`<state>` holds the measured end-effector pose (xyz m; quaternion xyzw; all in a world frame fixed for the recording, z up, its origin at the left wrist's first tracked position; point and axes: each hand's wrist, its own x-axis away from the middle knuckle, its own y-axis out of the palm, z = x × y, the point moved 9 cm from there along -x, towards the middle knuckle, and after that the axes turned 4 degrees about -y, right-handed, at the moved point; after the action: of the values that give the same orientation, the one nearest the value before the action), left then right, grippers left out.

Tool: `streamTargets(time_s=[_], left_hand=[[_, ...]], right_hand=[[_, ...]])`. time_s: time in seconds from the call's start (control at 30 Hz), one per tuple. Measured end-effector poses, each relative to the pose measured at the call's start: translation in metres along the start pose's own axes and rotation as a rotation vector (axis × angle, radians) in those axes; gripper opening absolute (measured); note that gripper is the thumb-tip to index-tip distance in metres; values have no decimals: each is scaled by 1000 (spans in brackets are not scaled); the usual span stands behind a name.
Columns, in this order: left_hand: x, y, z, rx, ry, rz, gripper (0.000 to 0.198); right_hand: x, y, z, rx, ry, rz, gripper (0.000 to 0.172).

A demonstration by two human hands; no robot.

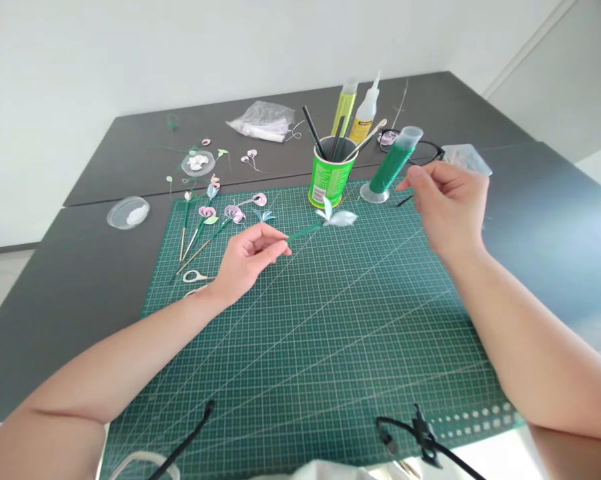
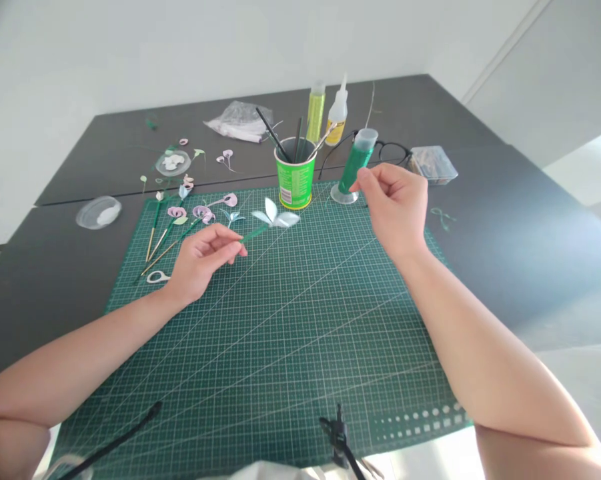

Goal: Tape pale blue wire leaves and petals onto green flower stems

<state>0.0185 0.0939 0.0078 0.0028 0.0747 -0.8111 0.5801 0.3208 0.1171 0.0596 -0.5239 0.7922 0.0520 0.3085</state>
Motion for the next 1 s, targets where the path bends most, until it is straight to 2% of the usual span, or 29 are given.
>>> streamTargets(time_s=[0.1, 0.2, 0.3, 0.4, 0.53, 0.7, 0.8, 0.83, 0.9, 1.0], left_hand=[[-7, -17, -5, 292, -48, 118, 12], [-13, -27, -15, 485, -125, 178, 21], [-16, -30, -22, 643, -232, 206, 22], [-13, -32, -22, 758, -340, 264, 11], [-10, -33, 1, 834, -349, 273, 13], [-9, -41, 32, 870, -278, 259, 20], [-9, -47, 41, 874, -261, 272, 17], [-9, -49, 44, 875, -255, 277, 16], [-9, -53, 49, 874, -238, 287, 15], [-8, -55, 55, 861, -227, 295, 15]], right_hand=[[-11, -10, 16, -182, 86, 70, 23], [-22, -23, 30, -394, 210, 139, 29], [-31, -36, 45, -510, 308, 132, 38], [-39, -47, 57, -543, 369, 86, 52], [-46, -67, 66, -538, 406, 109, 66], [-47, -87, 81, -543, 480, 130, 67], [-53, -97, 90, -526, 362, 86, 60], [-57, -98, 90, -490, 268, 30, 56], [-63, -91, 80, -368, -22, -181, 52], [-63, -81, 90, -286, -142, -345, 55]])
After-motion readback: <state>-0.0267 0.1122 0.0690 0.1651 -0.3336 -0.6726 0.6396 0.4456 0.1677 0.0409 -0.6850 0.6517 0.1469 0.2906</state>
